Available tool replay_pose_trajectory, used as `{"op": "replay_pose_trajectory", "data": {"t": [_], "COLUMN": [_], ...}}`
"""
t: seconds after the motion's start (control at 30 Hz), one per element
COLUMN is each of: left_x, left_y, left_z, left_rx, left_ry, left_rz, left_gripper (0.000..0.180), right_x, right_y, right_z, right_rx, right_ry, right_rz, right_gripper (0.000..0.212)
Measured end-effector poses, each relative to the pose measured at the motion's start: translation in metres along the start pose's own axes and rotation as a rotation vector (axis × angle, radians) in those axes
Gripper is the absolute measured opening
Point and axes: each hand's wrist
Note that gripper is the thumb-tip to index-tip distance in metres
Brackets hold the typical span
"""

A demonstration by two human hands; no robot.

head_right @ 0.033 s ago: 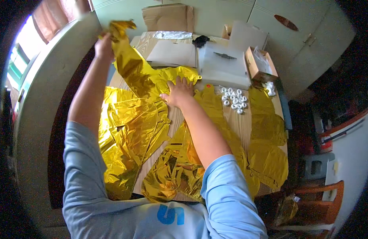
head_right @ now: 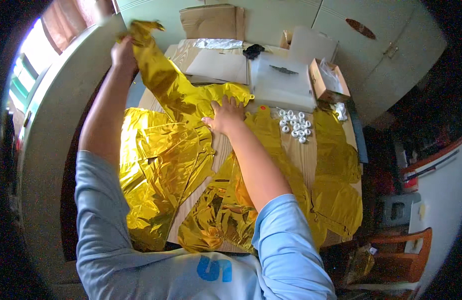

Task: Folding gold foil balloons and placing them into clear plastic packaging with a cardboard backing insert.

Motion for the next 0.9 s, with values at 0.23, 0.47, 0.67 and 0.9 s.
{"op": "replay_pose_trajectory", "data": {"t": [0.23,0.47,0.67,0.9], "left_x": [-0.201,-0.201,-0.196,-0.161], "left_y": [-0.014,0.11,0.196,0.353], "left_z": [-0.015,-0.046,-0.049,0.015], "left_rx": [0.542,0.745,0.911,0.88], "left_ry": [-0.853,-1.003,-0.962,-0.737], "left_rz": [-0.926,-0.781,-0.674,-1.211], "left_gripper": [0.044,0.029,0.026,0.042], "right_x": [-0.006,-0.001,0.058,-0.028], "right_y": [-0.004,0.034,0.073,0.118], "right_z": [-0.001,0.061,0.184,0.218], "right_rx": [-0.016,-1.022,-0.831,-0.505], "right_ry": [0.052,-0.34,-0.088,-0.433], "right_rz": [-0.006,0.335,0.7,0.405], "right_gripper": [0.081,0.086,0.06,0.022]}}
Point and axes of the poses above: each hand's wrist, its own y-axis away from the middle knuckle, its own z-axis out of the back of the hand, x = y × z, and after that the axes turned 1 degree about -x, right-handed
